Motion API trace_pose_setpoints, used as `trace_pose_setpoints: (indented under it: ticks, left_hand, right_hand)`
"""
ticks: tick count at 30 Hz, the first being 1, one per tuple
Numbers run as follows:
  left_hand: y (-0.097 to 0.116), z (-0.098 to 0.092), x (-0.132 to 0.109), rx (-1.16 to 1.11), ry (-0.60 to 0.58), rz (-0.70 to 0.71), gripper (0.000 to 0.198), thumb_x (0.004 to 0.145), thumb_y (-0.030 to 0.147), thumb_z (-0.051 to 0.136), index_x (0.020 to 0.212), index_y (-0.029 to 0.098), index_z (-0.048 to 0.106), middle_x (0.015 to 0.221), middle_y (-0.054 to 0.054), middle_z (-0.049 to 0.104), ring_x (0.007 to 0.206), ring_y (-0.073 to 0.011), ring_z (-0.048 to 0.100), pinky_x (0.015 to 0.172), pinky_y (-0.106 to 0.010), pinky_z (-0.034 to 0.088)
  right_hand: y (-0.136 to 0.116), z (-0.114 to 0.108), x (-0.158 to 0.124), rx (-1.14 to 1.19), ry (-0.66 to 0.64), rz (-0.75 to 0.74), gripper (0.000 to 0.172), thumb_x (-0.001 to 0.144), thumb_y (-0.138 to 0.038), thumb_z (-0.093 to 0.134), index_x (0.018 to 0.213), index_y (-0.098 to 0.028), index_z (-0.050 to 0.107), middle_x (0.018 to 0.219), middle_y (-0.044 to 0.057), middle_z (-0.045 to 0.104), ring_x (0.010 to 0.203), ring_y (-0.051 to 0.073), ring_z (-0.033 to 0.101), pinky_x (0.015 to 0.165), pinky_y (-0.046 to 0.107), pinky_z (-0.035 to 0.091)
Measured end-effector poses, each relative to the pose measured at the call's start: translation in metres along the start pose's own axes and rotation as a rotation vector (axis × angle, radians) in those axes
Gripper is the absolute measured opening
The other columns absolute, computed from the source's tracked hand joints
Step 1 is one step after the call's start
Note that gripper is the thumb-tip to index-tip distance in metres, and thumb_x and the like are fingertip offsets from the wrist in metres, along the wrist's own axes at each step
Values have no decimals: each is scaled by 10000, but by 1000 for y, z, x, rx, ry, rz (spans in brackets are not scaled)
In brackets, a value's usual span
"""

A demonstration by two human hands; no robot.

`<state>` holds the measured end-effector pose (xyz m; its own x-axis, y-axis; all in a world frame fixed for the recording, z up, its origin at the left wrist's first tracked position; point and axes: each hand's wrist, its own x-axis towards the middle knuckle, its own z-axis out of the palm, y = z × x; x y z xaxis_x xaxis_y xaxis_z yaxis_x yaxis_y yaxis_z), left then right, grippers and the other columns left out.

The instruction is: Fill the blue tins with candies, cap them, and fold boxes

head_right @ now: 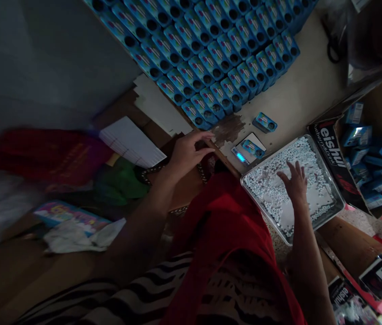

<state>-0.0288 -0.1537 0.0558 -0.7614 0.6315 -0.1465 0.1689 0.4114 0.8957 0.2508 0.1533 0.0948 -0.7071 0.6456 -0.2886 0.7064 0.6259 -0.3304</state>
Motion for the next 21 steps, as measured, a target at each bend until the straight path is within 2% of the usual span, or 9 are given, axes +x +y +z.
trace_pose_setpoints:
  ticks: [3,7,9,12,14,16,18,21]
  left_hand:
    - [19,4,16,29,-59,54,431,845,242,837,1266,246,744,1195,-61,754,1160,-298,701,1058,-450,540]
    - [38,19,36,86,-151,160,473,839,215,848,1292,251,716,1262,-78,715,1215,-330,655,1058,-476,521]
    - [45,34,44,186,-201,251,534,809,200,872,1310,249,694,1294,-96,693,1244,-350,625,1070,-494,503]
    - [56,69,51,355,-301,416,649,766,189,899,1366,220,653,1374,-146,649,1302,-376,581,1118,-528,457]
    - [63,93,52,441,-372,487,583,809,152,839,1362,189,657,1354,-173,653,1284,-374,591,1102,-531,457]
    - [67,107,52,493,-432,511,428,883,84,706,1300,176,693,1247,-163,696,1212,-351,626,1040,-503,486]
    - [66,103,48,494,-443,497,379,917,36,597,1242,186,720,1165,-138,725,1132,-325,652,983,-470,508]
    - [61,66,39,435,-313,398,356,928,83,620,1235,228,726,1202,-119,735,1120,-321,656,994,-464,512]
  right_hand:
    - [-18,-5,40,66,90,-149,794,890,-799,665,1466,-254,622,1542,202,579,1452,401,514,1185,641,414]
    - [-51,-2,94,-5,187,-245,723,952,-642,671,1529,-230,529,1486,192,582,1402,401,517,1190,644,384]
    - [-63,4,109,-47,168,-291,724,941,-576,695,1546,-229,501,1483,178,578,1379,397,513,1181,622,392]
    - [-75,18,121,-90,122,-341,722,906,-523,736,1530,-229,525,1470,161,592,1333,386,518,1147,573,429]
    - [-81,29,129,-100,113,-340,697,901,-519,744,1502,-220,561,1445,158,613,1290,375,538,1126,550,444]
    - [-86,39,137,-68,117,-319,631,927,-512,722,1463,-205,598,1402,160,649,1253,359,566,1118,531,449]
    - [-88,46,142,21,113,-287,532,965,-487,684,1409,-198,638,1335,158,693,1216,338,603,1100,499,465]
    - [-88,49,126,205,90,-253,418,983,-461,667,1329,-227,688,1254,136,736,1165,312,653,1059,452,499]
